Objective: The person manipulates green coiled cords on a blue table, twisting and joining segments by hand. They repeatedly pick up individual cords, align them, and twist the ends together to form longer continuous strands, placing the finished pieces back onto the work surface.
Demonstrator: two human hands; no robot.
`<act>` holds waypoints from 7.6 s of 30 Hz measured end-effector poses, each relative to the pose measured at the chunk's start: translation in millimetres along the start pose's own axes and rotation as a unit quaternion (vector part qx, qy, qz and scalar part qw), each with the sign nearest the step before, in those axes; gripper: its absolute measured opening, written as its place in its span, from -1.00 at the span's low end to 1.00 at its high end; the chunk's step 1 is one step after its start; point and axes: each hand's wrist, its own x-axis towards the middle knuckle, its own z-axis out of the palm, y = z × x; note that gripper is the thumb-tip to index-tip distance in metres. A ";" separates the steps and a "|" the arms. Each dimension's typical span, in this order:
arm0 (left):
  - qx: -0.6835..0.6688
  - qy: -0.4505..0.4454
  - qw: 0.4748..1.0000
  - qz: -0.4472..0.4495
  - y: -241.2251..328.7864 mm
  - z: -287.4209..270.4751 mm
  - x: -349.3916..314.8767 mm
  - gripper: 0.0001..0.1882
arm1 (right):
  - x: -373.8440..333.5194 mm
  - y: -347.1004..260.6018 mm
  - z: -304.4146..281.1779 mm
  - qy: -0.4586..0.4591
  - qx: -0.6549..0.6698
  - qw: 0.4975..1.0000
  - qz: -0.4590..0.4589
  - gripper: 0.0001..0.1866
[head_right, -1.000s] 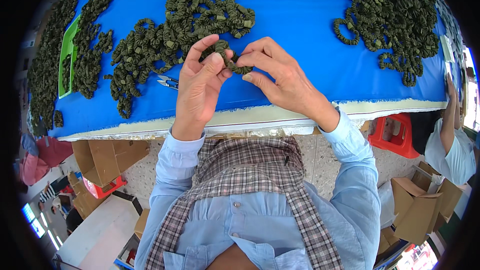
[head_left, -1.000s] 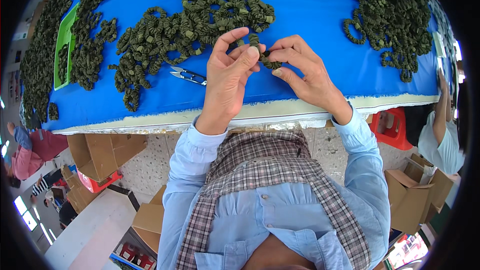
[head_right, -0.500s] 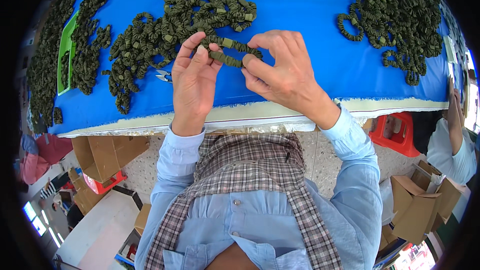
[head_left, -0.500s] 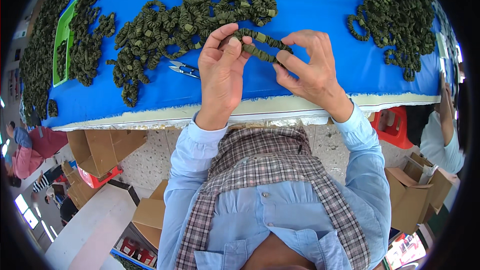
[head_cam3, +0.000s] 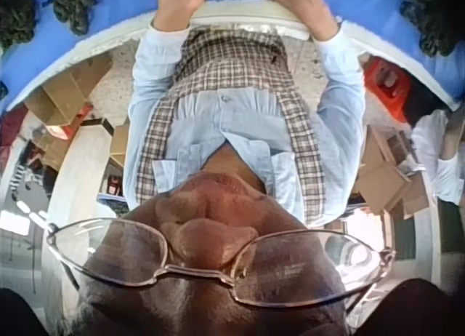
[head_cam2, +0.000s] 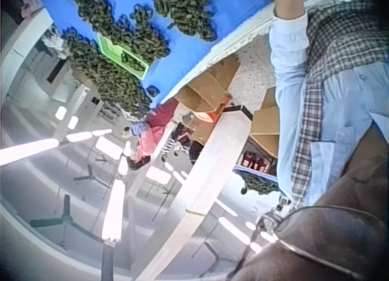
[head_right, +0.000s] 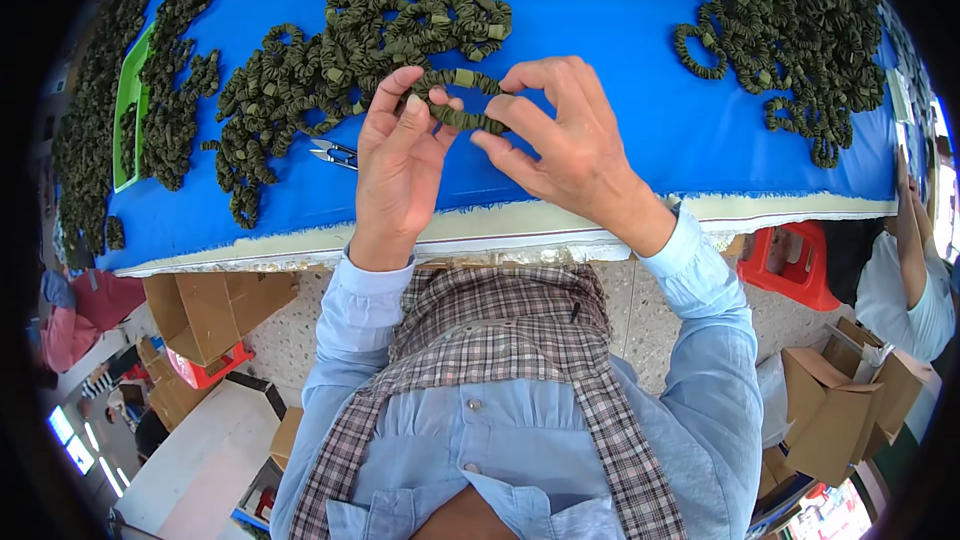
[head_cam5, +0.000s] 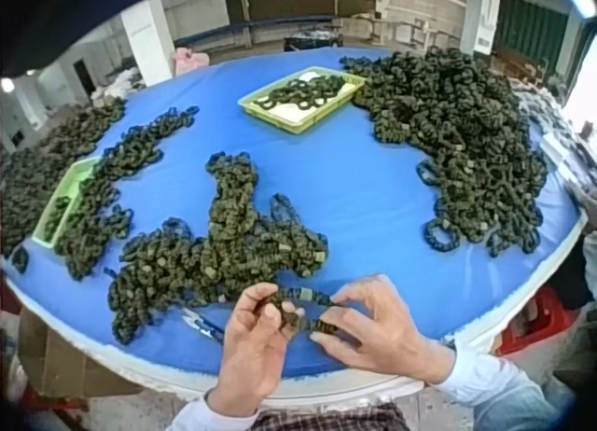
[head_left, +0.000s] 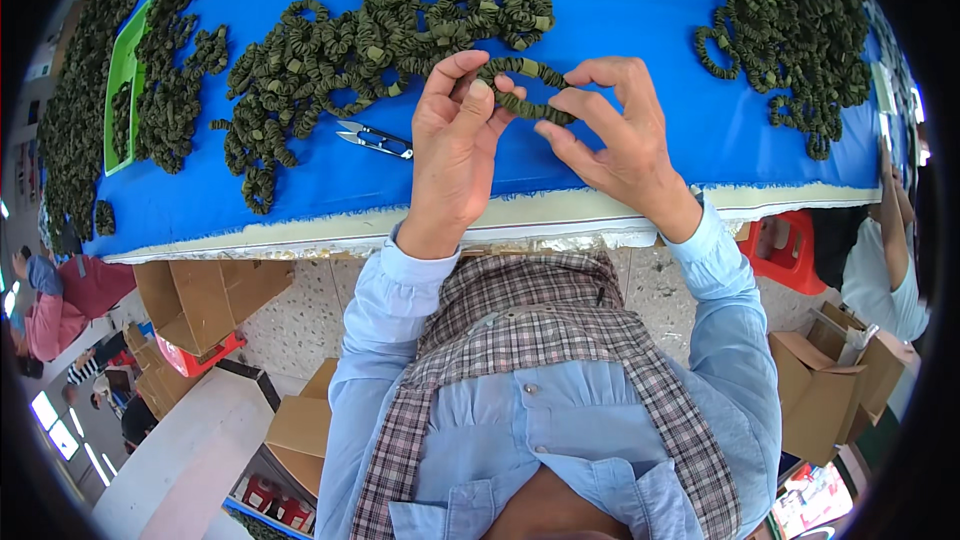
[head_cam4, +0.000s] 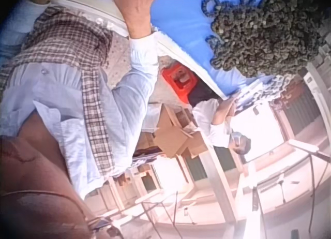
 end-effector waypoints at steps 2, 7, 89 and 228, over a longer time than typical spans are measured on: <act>0.000 -0.018 1.000 -0.005 -1.7 -3.4 -0.7 -0.66 | 2.5 -1.4 -1.6 0.008 0.093 0.995 0.046 -0.73; -0.005 -0.052 0.999 -0.004 -5.8 -3.2 -3.4 -0.68 | 1.3 1.6 5.7 -0.024 0.282 0.926 0.249 -0.76; 0.374 -0.092 0.922 0.024 17.4 4.7 -16.8 -0.88 | -10.2 21.6 -7.4 -0.031 0.724 0.581 0.370 -0.83; 0.400 -0.053 0.911 0.090 -1.4 15.6 -7.4 -0.84 | -8.0 5.5 2.9 -0.090 0.524 0.778 0.337 -0.67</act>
